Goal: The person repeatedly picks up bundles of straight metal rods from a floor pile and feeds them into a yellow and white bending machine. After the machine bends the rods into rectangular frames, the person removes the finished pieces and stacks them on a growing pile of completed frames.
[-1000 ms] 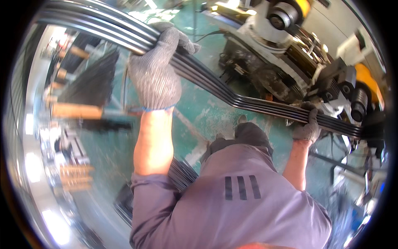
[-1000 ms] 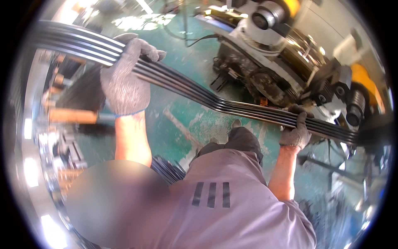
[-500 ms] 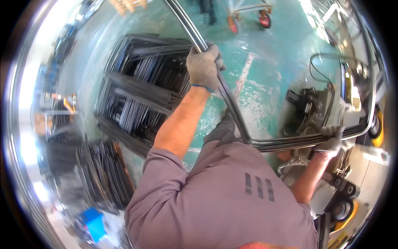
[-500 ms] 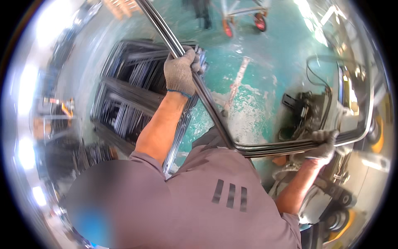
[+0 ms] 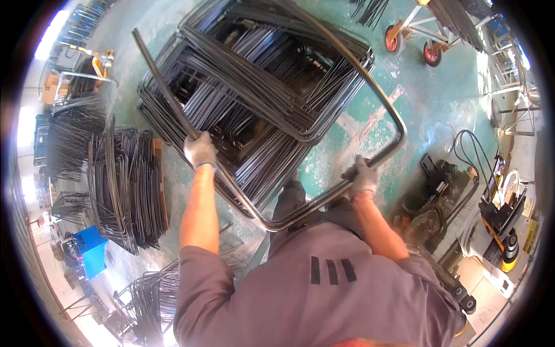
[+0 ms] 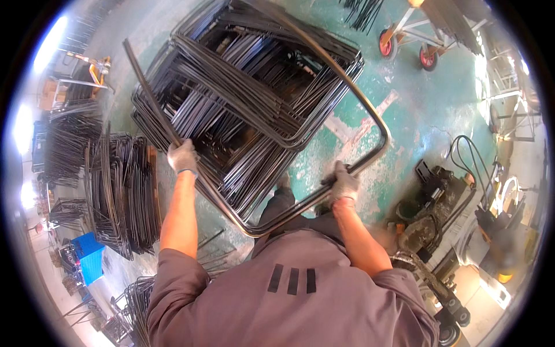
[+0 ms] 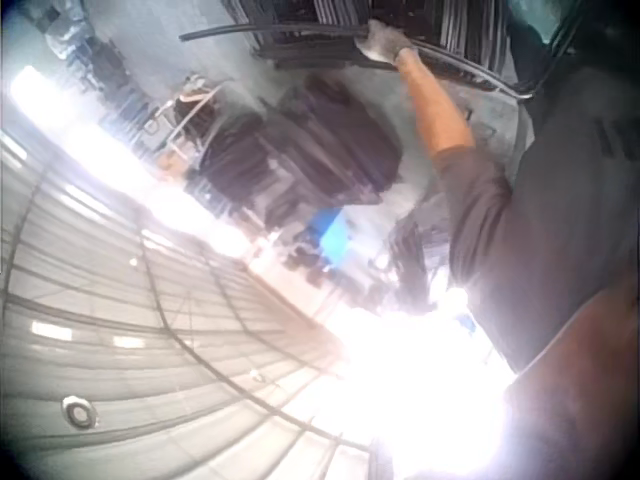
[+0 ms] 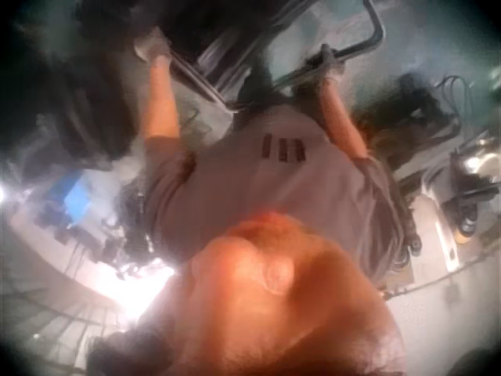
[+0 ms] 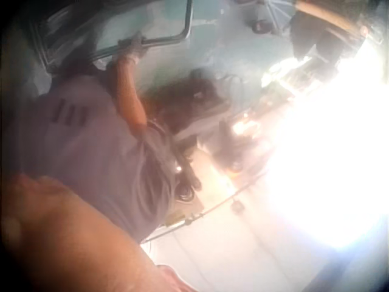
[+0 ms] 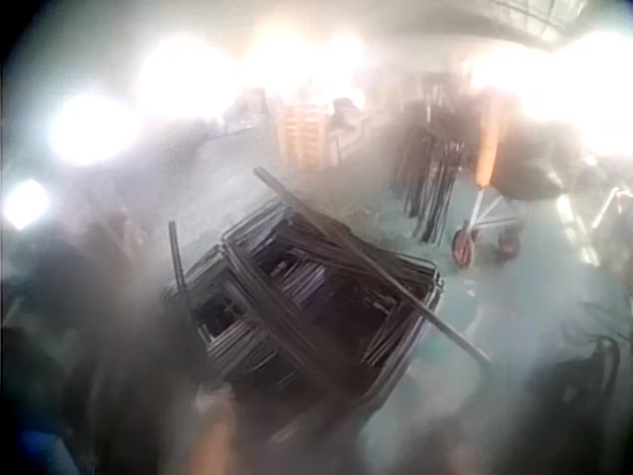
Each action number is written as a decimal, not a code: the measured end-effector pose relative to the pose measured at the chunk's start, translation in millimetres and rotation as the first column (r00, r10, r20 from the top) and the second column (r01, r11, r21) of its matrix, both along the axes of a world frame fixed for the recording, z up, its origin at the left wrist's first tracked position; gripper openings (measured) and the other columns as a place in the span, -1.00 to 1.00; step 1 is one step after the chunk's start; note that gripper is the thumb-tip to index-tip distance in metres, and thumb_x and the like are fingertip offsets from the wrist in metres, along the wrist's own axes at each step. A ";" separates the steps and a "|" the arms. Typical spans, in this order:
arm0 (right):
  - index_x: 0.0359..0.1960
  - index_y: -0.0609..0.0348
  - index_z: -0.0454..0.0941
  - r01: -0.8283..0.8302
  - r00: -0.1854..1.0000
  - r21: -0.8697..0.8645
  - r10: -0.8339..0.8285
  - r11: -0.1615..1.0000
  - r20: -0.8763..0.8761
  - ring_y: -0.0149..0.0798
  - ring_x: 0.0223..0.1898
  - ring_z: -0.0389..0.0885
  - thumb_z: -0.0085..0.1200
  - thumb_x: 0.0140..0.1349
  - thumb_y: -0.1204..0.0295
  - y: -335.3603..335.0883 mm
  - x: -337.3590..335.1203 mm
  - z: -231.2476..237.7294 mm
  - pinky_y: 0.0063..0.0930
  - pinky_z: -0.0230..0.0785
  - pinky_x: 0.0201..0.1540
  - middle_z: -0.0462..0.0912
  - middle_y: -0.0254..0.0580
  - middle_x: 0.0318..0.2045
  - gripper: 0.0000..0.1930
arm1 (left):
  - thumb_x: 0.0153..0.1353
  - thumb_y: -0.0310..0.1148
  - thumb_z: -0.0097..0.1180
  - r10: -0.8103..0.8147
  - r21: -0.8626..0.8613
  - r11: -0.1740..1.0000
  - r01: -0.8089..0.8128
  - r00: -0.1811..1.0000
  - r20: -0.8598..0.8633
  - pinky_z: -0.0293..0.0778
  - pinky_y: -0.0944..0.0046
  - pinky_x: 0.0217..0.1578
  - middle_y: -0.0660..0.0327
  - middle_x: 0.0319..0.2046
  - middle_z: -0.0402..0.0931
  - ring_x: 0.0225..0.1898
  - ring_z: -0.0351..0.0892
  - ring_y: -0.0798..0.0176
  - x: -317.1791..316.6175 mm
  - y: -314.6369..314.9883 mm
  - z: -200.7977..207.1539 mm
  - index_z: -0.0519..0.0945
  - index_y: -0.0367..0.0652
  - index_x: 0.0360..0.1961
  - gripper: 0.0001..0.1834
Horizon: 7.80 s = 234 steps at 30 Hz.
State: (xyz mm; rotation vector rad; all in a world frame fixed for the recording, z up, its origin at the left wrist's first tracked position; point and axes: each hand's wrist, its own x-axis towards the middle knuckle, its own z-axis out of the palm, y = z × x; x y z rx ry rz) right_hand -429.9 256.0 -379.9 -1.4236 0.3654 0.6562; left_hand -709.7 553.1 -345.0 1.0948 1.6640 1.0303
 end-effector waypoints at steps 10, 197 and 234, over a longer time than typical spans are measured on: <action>-0.39 0.32 0.52 -0.367 0.930 -0.218 0.355 0.904 -0.094 -0.30 -0.57 0.56 0.25 0.18 0.33 72.5 -119.7 -31.7 -0.36 0.42 -0.51 0.60 -0.15 -0.55 -0.73 | 0.01 -0.52 0.08 0.224 -0.156 0.955 -0.254 0.957 -0.186 0.27 0.30 -0.74 0.31 -0.65 0.35 -0.72 0.32 0.38 -179.5 6.6 -75.6 0.48 -0.27 -0.40 -0.90; -0.03 0.42 0.59 0.498 -0.828 -0.079 -0.501 -0.863 0.251 -0.19 -0.09 0.63 0.46 -0.03 0.10 -498.8 287.6 136.2 -0.35 0.44 0.02 0.67 0.03 -0.07 -0.33 | 0.38 -0.28 0.04 -0.351 -0.138 -0.839 0.526 -0.329 0.877 0.40 0.13 0.21 0.01 0.03 0.56 0.07 0.54 0.09 1017.8 -691.4 103.6 0.51 -0.39 0.09 -0.60; -0.08 0.11 0.60 0.495 -0.851 0.284 -0.524 -0.821 -0.032 -0.12 -0.16 0.60 0.22 0.24 0.14 -528.5 186.3 101.8 -0.11 0.46 -0.03 0.66 -0.19 -0.20 -0.64 | 0.41 -0.13 -0.04 -0.219 -0.066 -0.922 0.382 -0.373 0.902 0.18 -0.09 0.34 -0.07 0.18 0.41 0.24 0.36 -0.09 963.1 -660.0 97.9 0.37 -0.35 0.18 -0.48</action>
